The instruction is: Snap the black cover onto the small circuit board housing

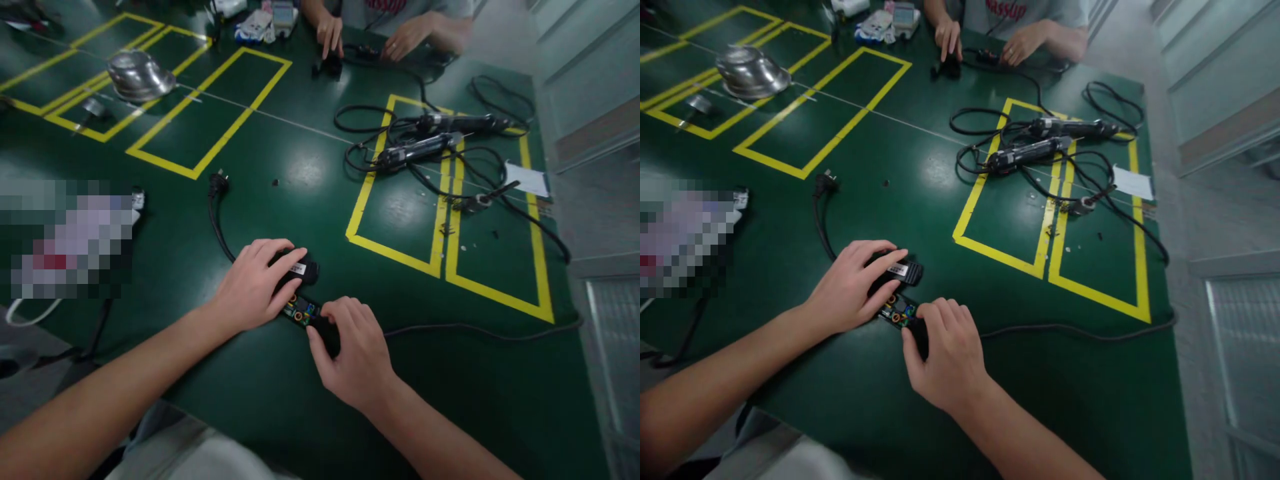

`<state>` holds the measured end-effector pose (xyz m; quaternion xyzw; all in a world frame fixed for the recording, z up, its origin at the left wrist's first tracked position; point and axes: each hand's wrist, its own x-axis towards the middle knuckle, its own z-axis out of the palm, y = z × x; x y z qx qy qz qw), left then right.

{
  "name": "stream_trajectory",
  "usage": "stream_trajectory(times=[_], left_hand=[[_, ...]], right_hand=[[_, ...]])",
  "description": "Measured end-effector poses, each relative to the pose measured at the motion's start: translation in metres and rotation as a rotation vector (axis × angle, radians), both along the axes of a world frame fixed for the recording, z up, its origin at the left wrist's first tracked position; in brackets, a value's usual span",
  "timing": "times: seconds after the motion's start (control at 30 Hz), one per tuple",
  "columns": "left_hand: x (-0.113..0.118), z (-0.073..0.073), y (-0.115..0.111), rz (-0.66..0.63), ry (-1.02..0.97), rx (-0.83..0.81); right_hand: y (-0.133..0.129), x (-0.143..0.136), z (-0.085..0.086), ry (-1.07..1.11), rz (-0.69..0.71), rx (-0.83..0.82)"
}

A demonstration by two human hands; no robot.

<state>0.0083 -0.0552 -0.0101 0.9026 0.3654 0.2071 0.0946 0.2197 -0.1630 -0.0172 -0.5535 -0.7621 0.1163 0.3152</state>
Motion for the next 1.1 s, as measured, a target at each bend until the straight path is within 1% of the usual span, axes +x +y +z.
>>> stream_trajectory(times=[0.07,0.1,0.2,0.33,0.43,0.63,0.73,0.87,0.97,1.1], left_hand=[[-0.009,0.0,-0.007,0.071,0.002,0.011],[-0.015,0.001,-0.012,0.084,0.005,-0.009],[-0.036,0.005,-0.025,0.028,0.003,-0.121],[-0.054,0.015,-0.036,-0.059,0.006,-0.203],[-0.057,0.023,-0.036,-0.095,0.049,-0.215],[-0.061,0.03,-0.032,-0.1,0.108,-0.192],[-0.061,0.038,-0.03,-0.098,0.081,-0.2],[-0.059,0.048,-0.028,-0.103,0.025,-0.237],[-0.059,0.048,-0.026,-0.121,0.006,-0.285],[-0.06,0.041,-0.023,-0.153,-0.003,-0.316]], right_hand=[[-0.002,0.001,-0.002,-0.003,0.016,-0.005],[-0.002,0.002,-0.003,-0.004,0.019,-0.002],[-0.001,0.008,-0.004,0.0,0.052,0.011],[0.007,0.019,-0.004,0.009,0.178,0.021],[0.011,0.024,-0.005,0.033,0.205,0.007],[0.013,0.025,-0.008,0.101,0.208,0.038],[0.015,0.028,-0.006,0.167,0.216,0.075],[0.018,0.032,0.0,0.227,0.267,0.108],[0.02,0.035,0.001,0.241,0.287,0.119],[0.019,0.035,-0.001,0.214,0.295,0.073]])
